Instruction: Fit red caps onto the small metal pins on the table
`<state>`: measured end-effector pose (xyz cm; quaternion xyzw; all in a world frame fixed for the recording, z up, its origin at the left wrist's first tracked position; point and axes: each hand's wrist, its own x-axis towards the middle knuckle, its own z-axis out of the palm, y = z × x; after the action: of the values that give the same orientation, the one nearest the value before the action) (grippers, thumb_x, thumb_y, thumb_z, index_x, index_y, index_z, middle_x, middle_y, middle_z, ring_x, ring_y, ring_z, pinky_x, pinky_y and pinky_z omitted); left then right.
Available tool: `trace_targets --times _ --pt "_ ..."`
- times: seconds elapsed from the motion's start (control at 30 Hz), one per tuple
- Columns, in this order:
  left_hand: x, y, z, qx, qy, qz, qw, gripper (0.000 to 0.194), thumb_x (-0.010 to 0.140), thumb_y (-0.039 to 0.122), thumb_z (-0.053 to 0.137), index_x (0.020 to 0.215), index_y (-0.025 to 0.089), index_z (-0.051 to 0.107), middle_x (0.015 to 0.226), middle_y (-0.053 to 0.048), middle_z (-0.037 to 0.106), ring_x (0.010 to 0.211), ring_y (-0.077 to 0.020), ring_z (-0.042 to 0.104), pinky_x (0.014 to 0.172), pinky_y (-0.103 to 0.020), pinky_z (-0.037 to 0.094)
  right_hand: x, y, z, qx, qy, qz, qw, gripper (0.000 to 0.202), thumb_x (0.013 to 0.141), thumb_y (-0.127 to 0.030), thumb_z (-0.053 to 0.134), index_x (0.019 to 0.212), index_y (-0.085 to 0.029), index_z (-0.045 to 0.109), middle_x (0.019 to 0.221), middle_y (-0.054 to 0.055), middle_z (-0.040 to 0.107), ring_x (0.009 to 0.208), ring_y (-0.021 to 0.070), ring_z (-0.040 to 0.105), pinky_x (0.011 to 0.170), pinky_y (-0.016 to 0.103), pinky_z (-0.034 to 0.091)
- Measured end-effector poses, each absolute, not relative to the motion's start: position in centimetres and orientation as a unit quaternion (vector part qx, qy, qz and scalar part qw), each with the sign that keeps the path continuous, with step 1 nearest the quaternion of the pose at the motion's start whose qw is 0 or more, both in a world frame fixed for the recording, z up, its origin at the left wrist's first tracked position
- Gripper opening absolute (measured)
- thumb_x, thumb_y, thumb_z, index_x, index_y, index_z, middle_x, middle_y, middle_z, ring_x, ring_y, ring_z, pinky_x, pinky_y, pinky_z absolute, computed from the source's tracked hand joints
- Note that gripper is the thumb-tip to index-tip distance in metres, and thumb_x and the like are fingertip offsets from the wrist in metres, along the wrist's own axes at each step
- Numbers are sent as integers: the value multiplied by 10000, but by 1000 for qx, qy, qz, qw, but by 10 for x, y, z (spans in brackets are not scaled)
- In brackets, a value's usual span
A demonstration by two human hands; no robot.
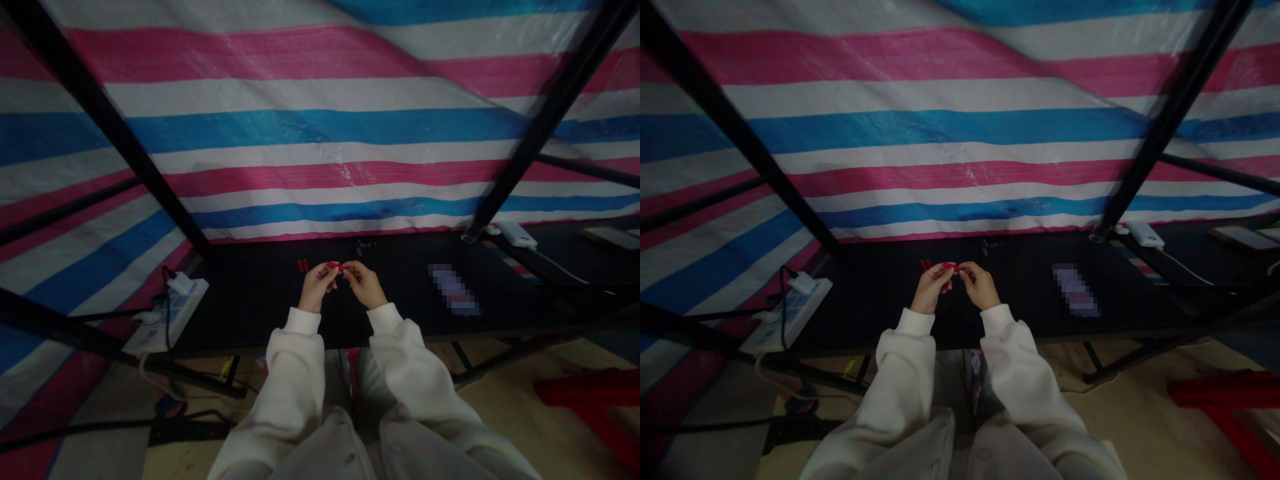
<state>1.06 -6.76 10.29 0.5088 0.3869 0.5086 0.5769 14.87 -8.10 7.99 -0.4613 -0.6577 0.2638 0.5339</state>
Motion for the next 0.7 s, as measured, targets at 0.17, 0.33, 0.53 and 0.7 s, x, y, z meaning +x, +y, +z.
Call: trace_targets --times 0.17,0.33,0.53,0.7 --pt "12 -67 102 503 413 518 556 371 584 371 705 835 114 610 661 -7 587 425 -27 445 372 -159 262 150 -75 67 -485 -669 288 484 213 799 -303 485 972 -199 555 778 10 629 671 115 587 629 238 463" --pt "10 -63 95 504 436 528 527 346 576 381 705 760 113 587 641 -7 585 427 -30 435 372 -154 278 156 -71 61 -527 -692 247 427 146 756 -262 542 871 -193 600 828 14 610 646 102 548 650 245 450" --pt "8 -60 87 495 454 524 523 364 556 376 718 768 114 580 646 -16 593 459 -42 452 383 -152 304 171 -63 51 -604 -668 182 394 138 715 -242 572 819 -175 633 806 28 540 630 98 499 632 245 435" --pt "13 -58 78 507 460 511 519 340 553 347 723 756 111 586 614 2 568 466 -45 458 398 -158 338 184 -54 41 -639 -622 181 414 152 708 -245 565 827 -166 616 737 17 556 644 114 514 642 249 433"
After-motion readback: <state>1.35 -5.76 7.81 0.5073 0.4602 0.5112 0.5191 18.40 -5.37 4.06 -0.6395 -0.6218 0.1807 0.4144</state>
